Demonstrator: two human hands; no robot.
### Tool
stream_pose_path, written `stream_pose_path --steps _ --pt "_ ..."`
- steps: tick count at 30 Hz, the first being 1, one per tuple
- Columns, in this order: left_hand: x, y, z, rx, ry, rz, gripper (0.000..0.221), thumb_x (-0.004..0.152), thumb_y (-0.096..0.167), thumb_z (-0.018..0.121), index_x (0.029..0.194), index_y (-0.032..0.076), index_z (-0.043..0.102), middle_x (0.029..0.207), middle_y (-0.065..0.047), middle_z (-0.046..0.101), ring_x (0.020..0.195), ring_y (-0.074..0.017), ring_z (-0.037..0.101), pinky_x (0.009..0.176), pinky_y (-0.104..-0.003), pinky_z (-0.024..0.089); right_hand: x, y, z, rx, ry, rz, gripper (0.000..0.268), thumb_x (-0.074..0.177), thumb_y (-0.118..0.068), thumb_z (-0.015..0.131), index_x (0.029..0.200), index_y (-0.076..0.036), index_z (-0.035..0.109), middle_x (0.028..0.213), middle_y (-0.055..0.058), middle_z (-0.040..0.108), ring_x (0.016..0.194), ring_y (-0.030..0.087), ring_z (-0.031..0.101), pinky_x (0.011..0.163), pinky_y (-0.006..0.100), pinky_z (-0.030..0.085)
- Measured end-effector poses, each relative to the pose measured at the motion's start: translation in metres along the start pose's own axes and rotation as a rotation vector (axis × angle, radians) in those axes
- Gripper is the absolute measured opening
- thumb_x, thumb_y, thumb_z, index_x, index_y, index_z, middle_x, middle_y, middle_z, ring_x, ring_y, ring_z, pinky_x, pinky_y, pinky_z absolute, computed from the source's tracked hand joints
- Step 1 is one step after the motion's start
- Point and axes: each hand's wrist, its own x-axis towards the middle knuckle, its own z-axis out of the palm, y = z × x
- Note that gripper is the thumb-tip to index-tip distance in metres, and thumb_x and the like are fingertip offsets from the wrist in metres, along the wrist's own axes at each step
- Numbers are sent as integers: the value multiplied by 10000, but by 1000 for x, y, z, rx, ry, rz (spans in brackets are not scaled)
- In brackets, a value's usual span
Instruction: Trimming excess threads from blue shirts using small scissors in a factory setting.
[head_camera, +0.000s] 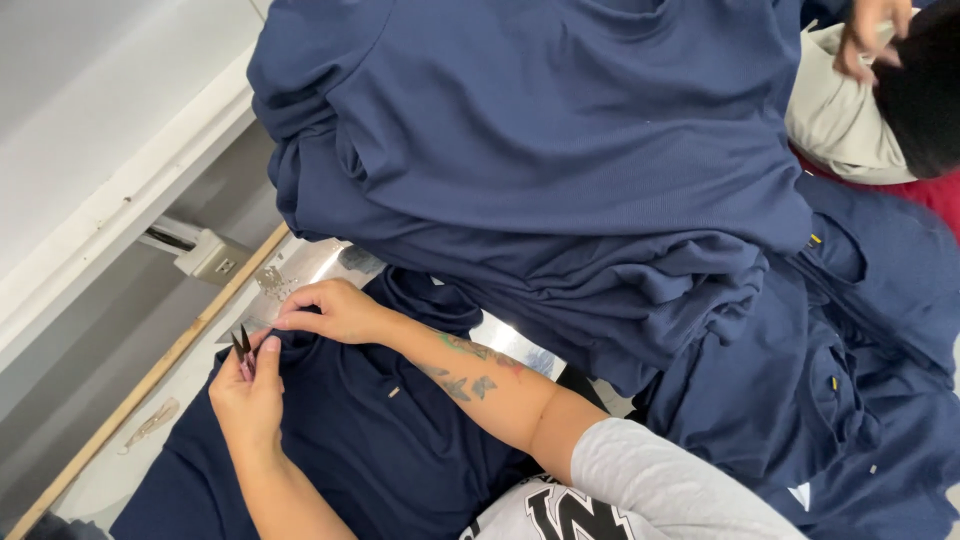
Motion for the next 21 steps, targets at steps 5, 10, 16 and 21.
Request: stream_pose_path --steps 5,10,16,21 --pt "27 -64 19 -145 210 134 109 937 121 821 996 120 730 600 -10 536 490 -110 524 475 -264 427 3 41 19 118 51 -40 129 995 -230 717 1042 -133 787 995 98 782 1011 187 725 931 372 565" --pt "24 -58 14 -60 243 211 189 912 123 830 1069 75 737 833 -115 697 743 -199 647 633 -347 535 3 38 12 132 -57 -60 208 949 -211 777 1094 -62 770 1050 144 775 1073 231 709 976 405 545" --pt "17 -43 17 -36 209 335 273 905 81 794 1138 -27 703 1061 -236 726 1064 -396 698 885 -476 583 1 17 4 112 -91 55 235 933 -178 784 1111 -26 761 1072 127 768 1079 234 687 1015 414 513" --pt "14 -31 13 -48 162 419 191 855 22 772 1040 27 727 1018 -168 721 988 -359 719 853 -442 582 2 19 -1 13 -85 87 230 869 -203 850 1068 -104 788 1001 49 785 1017 145 699 961 347 522"
